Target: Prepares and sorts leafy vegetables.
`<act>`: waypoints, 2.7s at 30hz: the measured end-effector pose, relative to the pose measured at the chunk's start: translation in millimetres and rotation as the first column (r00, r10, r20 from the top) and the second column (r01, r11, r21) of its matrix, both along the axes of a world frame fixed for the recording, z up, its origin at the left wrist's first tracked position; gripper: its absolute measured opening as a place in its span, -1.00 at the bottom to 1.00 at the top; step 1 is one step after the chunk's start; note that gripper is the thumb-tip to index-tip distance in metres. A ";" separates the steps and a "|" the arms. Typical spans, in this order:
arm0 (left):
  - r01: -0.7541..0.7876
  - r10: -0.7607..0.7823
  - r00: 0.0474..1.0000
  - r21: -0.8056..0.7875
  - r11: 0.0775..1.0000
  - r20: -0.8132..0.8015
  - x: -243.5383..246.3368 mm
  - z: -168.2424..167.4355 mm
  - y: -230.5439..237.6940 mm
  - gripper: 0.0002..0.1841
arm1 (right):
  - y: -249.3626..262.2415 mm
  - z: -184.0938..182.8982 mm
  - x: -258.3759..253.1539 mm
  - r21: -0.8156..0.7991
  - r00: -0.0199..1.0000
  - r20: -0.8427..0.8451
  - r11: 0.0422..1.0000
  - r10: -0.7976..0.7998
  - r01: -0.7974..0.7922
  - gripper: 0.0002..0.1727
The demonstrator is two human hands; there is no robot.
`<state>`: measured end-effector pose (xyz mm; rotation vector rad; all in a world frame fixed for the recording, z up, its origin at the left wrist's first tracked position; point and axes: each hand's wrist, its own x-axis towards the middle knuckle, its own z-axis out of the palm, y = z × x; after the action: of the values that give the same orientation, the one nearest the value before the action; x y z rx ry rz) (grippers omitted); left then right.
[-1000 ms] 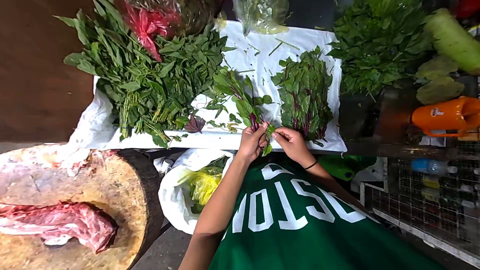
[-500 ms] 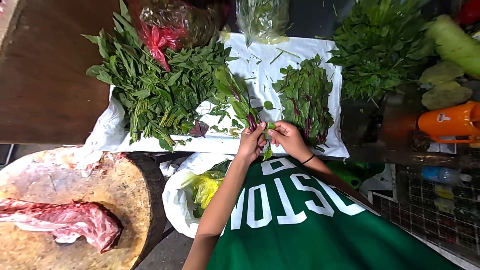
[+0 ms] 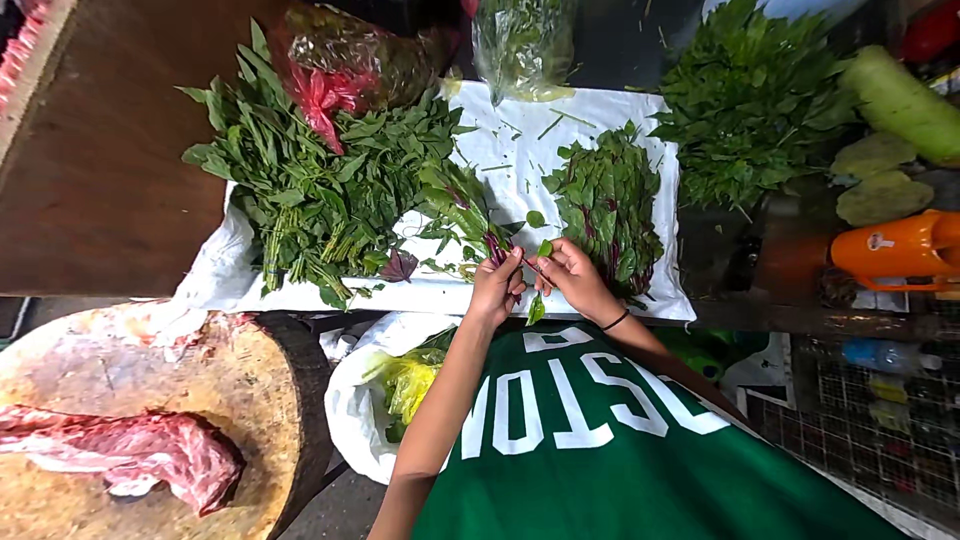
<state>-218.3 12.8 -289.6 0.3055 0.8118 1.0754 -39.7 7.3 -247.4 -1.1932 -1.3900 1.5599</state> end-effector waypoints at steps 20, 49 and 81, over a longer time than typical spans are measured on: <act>-0.089 0.084 0.988 -0.032 0.995 -0.130 -15.2 -4.1 -6.6 -0.89 | -6.3 -17.5 -17.1 -0.017 0.941 0.309 0.990 0.138 -0.139 -0.67; -0.007 0.042 0.975 -0.157 0.988 0.220 -20.8 -37.8 -39.0 -0.74 | -29.0 16.4 -2.6 -0.077 0.952 0.285 0.988 -0.109 0.136 -0.74; 0.402 -0.401 0.911 -0.014 0.916 -0.098 12.0 -13.7 -72.8 -0.78 | -7.5 -21.2 100.5 -0.176 0.893 0.426 0.955 -0.146 0.240 -0.66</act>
<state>-206.3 -60.0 -303.3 0.5115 0.7908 0.6785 60.7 -0.2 -268.6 -1.8253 -1.3157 1.4007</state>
